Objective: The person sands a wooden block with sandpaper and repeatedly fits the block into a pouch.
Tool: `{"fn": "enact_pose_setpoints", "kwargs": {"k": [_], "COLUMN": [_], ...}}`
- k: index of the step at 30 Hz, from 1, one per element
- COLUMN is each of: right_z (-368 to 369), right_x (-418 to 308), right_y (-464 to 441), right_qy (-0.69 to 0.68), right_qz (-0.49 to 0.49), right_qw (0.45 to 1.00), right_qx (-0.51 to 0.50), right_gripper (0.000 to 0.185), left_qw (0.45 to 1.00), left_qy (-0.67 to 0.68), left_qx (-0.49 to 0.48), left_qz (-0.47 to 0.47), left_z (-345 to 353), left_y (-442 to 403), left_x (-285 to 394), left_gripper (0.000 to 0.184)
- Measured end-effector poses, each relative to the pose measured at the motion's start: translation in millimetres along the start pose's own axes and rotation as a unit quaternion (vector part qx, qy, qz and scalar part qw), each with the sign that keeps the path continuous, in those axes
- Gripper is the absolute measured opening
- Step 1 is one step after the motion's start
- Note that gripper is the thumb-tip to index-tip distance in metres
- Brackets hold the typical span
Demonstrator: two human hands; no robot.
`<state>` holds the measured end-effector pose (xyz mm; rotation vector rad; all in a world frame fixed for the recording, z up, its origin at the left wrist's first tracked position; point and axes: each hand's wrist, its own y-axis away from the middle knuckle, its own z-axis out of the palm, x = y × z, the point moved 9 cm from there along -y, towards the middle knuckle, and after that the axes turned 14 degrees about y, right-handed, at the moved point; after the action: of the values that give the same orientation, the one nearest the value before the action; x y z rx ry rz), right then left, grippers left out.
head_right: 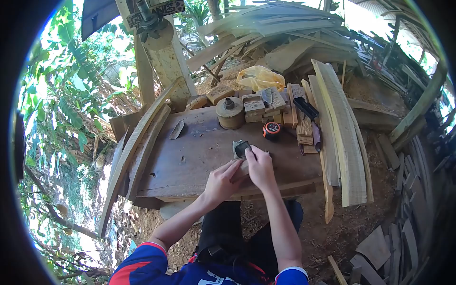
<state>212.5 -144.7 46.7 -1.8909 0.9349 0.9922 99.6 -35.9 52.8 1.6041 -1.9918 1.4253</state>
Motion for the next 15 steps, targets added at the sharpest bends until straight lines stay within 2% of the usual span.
{"fn": "enact_pose_setpoints", "kwargs": {"k": [1,4,6,10,13,15], "right_z": [4,-1,-3,-9,-8,-10], "right_x": [3,-4,-28,-24,-7,-23], "right_y": [-1,16,31,32,17,24], "right_qy": [-0.049,0.028,0.038,0.010,-0.133,-0.069], "right_qz": [-0.013,0.027,0.009,0.014,0.063,0.020], "right_qw": [0.998,0.997,0.993,0.995,0.989,0.995], "right_qx": [-0.024,0.070,0.108,0.102,0.022,0.065], "right_gripper": [0.034,0.034,0.033,0.031,0.030,0.029], "left_qw": [0.999,0.993,0.986,0.993,0.995,0.993], "left_qy": [0.010,0.042,0.054,0.040,0.025,0.030], "left_qx": [0.014,0.057,0.080,0.078,0.042,0.034], "left_qz": [-0.028,-0.093,-0.135,-0.074,-0.082,-0.108], "left_z": [-5,-13,-19,-22,-13,-19], "left_y": [-1,-13,-10,-11,-1,-13], "left_x": [-3,-11,-17,4,21,15], "left_gripper": [0.057,0.052,0.051,0.052,0.051,0.051]}}
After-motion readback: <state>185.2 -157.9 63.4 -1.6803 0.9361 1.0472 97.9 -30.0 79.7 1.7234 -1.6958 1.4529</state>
